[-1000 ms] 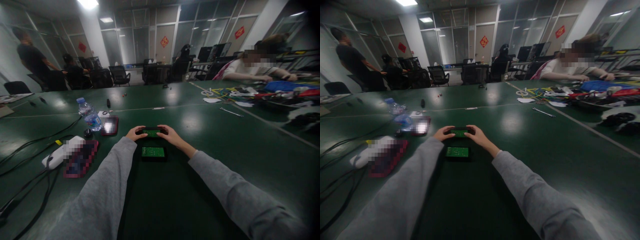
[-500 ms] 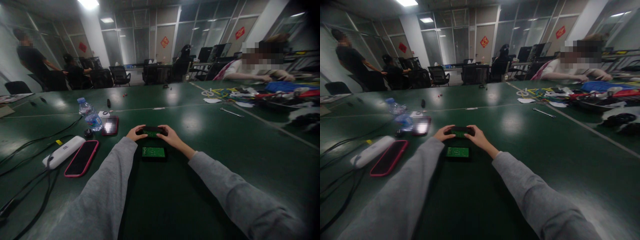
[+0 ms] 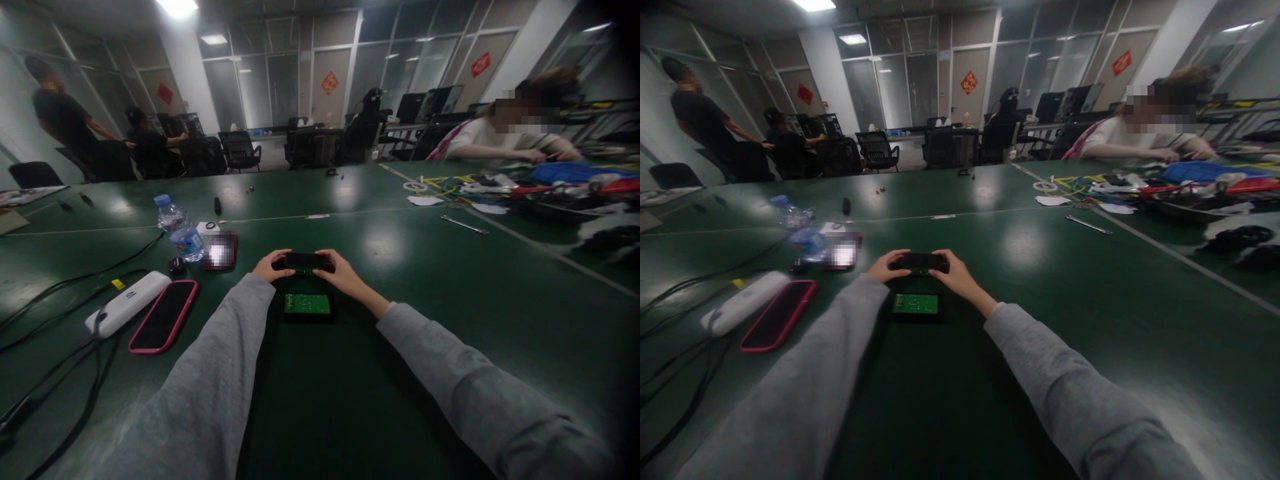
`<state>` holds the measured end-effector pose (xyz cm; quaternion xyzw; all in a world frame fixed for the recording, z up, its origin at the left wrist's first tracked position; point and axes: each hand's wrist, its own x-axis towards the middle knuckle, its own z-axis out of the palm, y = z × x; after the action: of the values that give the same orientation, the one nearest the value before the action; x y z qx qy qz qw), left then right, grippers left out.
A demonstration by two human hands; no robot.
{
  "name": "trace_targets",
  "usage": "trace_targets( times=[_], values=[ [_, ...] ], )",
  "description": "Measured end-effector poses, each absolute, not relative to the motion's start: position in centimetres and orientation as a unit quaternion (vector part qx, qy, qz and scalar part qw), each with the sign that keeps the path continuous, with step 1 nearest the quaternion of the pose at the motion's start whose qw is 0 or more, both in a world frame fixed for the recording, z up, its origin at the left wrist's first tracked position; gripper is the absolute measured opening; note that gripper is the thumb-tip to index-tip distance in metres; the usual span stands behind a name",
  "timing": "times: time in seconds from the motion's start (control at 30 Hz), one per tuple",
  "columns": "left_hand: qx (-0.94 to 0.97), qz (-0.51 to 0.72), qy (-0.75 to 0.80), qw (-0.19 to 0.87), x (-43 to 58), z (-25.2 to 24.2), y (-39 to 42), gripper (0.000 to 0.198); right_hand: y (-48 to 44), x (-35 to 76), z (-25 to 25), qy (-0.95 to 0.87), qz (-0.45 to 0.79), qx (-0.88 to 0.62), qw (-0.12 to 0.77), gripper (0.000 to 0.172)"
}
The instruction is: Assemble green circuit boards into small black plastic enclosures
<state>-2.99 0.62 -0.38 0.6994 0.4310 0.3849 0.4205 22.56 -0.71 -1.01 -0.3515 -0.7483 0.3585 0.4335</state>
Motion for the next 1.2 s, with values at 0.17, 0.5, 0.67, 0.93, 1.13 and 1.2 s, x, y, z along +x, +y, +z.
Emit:
trace_targets(
  times=[0.17, 0.5, 0.67, 0.93, 1.13, 1.2],
  values=[
    [0.701, 0.390, 0.418, 0.426, -3.1, -0.4, 0.7, 0.076, -0.8, 22.6, -0.9, -0.752, 0.357, -0.348, 0.431, 0.045],
    [0.716, 0.385, 0.416, 0.408, -3.0, -0.5, 0.7, 0.079, -1.2, 22.4, -0.5, -0.755, 0.344, -0.362, 0.426, 0.047],
    [0.708, 0.387, 0.423, 0.412, -3.0, -0.4, 0.5, 0.076, -1.2, 22.4, -0.5, -0.761, 0.327, -0.359, 0.429, 0.044],
    [0.688, 0.394, 0.448, 0.414, -2.6, 0.0, 0.4, 0.067, -1.7, 22.3, 0.0, -0.765, 0.302, -0.366, 0.436, 0.044],
    [0.686, 0.392, 0.473, 0.391, -2.7, -0.9, 1.0, 0.060, -2.1, 21.9, 0.4, -0.797, 0.205, -0.380, 0.422, 0.044],
    [0.691, 0.389, 0.472, 0.384, -2.8, -0.8, 0.9, 0.063, -2.3, 21.7, 0.5, -0.815, 0.146, -0.383, 0.410, 0.044]
  ],
)
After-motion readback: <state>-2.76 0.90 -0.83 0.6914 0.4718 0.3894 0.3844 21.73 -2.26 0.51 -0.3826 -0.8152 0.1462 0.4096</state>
